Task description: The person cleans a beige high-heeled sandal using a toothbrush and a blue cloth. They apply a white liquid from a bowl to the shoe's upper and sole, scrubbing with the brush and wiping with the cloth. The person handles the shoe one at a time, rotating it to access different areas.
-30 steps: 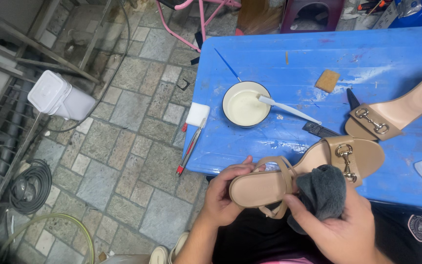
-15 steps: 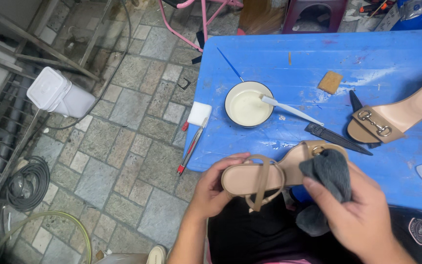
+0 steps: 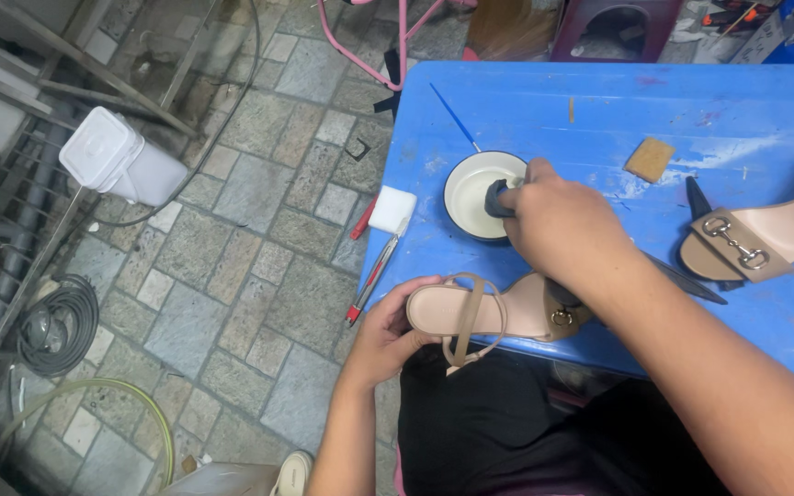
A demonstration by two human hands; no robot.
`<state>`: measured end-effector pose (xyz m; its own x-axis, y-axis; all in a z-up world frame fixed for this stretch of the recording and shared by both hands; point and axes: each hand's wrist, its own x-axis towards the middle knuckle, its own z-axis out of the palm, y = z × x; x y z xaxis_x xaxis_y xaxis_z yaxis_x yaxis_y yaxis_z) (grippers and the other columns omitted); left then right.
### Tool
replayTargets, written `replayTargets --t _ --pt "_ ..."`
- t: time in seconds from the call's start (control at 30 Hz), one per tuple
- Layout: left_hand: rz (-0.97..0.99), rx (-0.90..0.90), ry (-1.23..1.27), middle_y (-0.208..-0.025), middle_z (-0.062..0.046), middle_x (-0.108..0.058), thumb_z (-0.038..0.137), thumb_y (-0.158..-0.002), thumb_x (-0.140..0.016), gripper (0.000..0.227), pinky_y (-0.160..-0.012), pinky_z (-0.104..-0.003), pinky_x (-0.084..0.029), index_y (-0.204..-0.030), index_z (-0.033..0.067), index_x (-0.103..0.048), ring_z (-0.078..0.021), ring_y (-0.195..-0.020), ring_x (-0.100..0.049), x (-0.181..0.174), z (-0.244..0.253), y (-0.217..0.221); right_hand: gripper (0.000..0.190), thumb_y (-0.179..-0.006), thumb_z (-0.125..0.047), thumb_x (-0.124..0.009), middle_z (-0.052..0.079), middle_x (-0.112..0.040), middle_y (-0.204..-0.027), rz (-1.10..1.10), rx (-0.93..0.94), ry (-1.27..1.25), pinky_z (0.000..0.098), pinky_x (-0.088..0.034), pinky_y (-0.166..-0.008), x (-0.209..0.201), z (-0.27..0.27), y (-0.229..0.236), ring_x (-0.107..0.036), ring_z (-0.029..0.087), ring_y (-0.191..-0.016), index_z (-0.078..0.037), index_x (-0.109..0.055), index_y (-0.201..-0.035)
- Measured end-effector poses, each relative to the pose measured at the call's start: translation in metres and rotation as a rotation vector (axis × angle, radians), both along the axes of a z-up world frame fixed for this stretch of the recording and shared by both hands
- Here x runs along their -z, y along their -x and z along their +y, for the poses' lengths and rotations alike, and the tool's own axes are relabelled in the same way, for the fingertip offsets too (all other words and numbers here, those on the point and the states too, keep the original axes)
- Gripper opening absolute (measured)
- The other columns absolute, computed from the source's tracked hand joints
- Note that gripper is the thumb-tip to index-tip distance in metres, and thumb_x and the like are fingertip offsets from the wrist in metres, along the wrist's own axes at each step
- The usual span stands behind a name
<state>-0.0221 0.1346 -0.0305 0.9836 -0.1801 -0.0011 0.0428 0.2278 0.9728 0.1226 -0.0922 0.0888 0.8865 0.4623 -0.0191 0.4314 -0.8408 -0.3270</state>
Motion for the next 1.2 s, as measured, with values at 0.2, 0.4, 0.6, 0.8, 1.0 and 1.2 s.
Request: replayTargets --t 0.2,0.4,0.6,0.8,1.0,1.2 --pt "-0.037 0.0 -0.096 -0.147 -0.014 -0.06 0.002 -0.086 -0.079 0.076 -0.116 -0.035 -0.045 -0.154 0.0015 -0.046 -0.0207 -0.136 -0.057 -0.013 0.001 -0.001 0.019 -0.085 -0.008 -0.063 0.024 -0.061 -0.113 -0.085 -0.061 0.284 0.0448 -0.06 -0.068 0.014 0.026 -0.009 -0.074 0.037 -0.08 -0.005 -0.078 -0.095" --pt "-0.164 -0.106 -0.468 -0.146 -0.014 -0.063 0.003 -0.079 -0.085 0.077 -0.114 -0.036 -0.045 -0.15 0.0048 -0.053 -0.0239 -0.135 -0.06 -0.039 0.0 0.0 0.02 -0.082 -0.014 -0.069 0.022 -0.061 -0.116 -0.033 -0.035 0.266 0.0455 -0.06 -0.074 0.011 0.031 -0.012 -0.073 0.037 -0.086 -0.007 -0.079 -0.098" --pt "-0.405 -0.117 -0.577 -0.149 -0.017 -0.057 -0.006 -0.07 -0.069 0.08 -0.121 -0.04 -0.039 -0.147 0.0046 -0.051 -0.0323 -0.143 -0.054 -0.061 0.006 0.006 0.033 -0.08 -0.025 -0.076 0.014 -0.062 -0.117 -0.029 0.043 -0.104 0.0482 -0.054 -0.081 0.004 0.005 -0.014 -0.068 0.038 -0.092 -0.013 -0.078 -0.11" --pt "-0.381 -0.073 -0.6 -0.144 -0.014 -0.064 -0.002 -0.079 -0.079 0.069 -0.115 -0.04 -0.048 -0.143 0.009 -0.056 -0.0314 -0.137 -0.062 -0.042 -0.003 0.002 0.027 -0.085 -0.019 -0.072 0.013 -0.068 -0.11 0.1 -0.029 -0.414 0.0426 -0.053 -0.083 0.005 -0.02 -0.016 -0.068 0.034 -0.094 -0.009 -0.077 -0.109" --pt "-0.346 -0.159 -0.496 -0.13 -0.013 -0.072 0.005 -0.074 -0.09 0.052 -0.101 -0.034 -0.059 -0.118 0.0099 -0.061 -0.0242 -0.12 -0.073 -0.01 -0.007 -0.01 0.023 -0.09 -0.019 -0.071 0.01 -0.073 -0.091 0.291 0.074 -0.573 0.034 -0.052 -0.074 0.0 -0.028 -0.02 -0.066 0.019 -0.08 -0.006 -0.076 -0.108" --pt "-0.335 -0.324 -0.315 -0.117 -0.01 -0.062 -0.001 -0.072 -0.087 0.054 -0.094 -0.037 -0.057 -0.115 0.0076 -0.055 -0.0244 -0.108 -0.066 -0.007 -0.01 -0.001 0.017 -0.094 -0.017 -0.068 -0.001 -0.071 -0.086 0.345 0.125 -0.86 0.0244 -0.049 -0.07 -0.01 -0.073 -0.007 -0.061 0.006 -0.078 -0.004 -0.074 -0.105"
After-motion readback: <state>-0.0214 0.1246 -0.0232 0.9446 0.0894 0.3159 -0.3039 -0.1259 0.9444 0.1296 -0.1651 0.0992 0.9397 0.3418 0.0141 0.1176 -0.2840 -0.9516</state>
